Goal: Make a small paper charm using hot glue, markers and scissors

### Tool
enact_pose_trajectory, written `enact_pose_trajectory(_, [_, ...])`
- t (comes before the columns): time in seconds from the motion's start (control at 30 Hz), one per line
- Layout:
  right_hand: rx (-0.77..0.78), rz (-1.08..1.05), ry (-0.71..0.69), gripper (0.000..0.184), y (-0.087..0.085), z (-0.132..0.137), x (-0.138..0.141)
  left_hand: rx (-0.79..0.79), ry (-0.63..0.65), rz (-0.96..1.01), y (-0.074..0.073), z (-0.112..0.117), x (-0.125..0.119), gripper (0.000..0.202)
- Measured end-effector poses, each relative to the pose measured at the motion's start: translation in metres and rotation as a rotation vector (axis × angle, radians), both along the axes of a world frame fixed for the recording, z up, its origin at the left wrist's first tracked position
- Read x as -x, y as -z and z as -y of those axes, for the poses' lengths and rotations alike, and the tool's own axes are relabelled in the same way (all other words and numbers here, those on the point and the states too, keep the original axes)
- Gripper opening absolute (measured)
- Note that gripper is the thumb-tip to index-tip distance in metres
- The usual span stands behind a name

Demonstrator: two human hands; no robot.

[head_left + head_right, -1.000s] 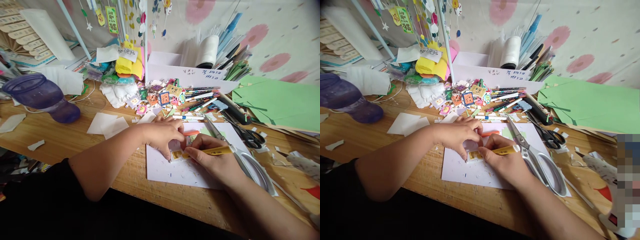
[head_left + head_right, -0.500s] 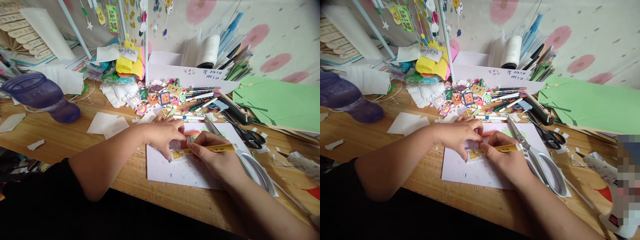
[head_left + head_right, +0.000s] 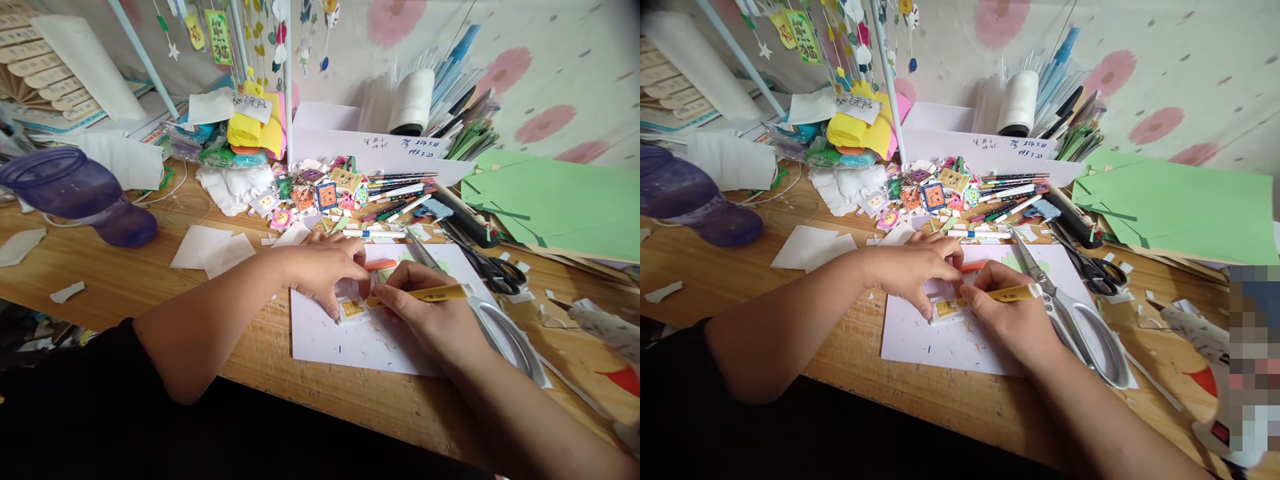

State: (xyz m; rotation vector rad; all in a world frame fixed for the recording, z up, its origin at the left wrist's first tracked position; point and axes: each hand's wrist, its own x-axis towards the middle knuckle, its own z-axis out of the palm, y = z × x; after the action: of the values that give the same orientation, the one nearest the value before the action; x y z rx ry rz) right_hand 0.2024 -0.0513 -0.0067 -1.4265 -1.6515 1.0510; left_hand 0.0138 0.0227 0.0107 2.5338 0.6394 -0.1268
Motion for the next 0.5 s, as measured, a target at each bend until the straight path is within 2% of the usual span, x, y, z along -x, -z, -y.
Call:
enact_pose_trajectory(0.37, [0.041, -0.058, -0.019, 0.025, -0.0004, 0.0005, -0.001, -0.004, 0.011, 0.037, 0.0026, -0.001, 0.0018, 0.046])
enact_pose_trajectory(0.5, [0.018, 0.02, -0.039, 0.022, -0.0008, 0.0004, -0.0011, -0.006, -0.003, 0.029, 0.0007, 0.0, 0.0012, 0.042])
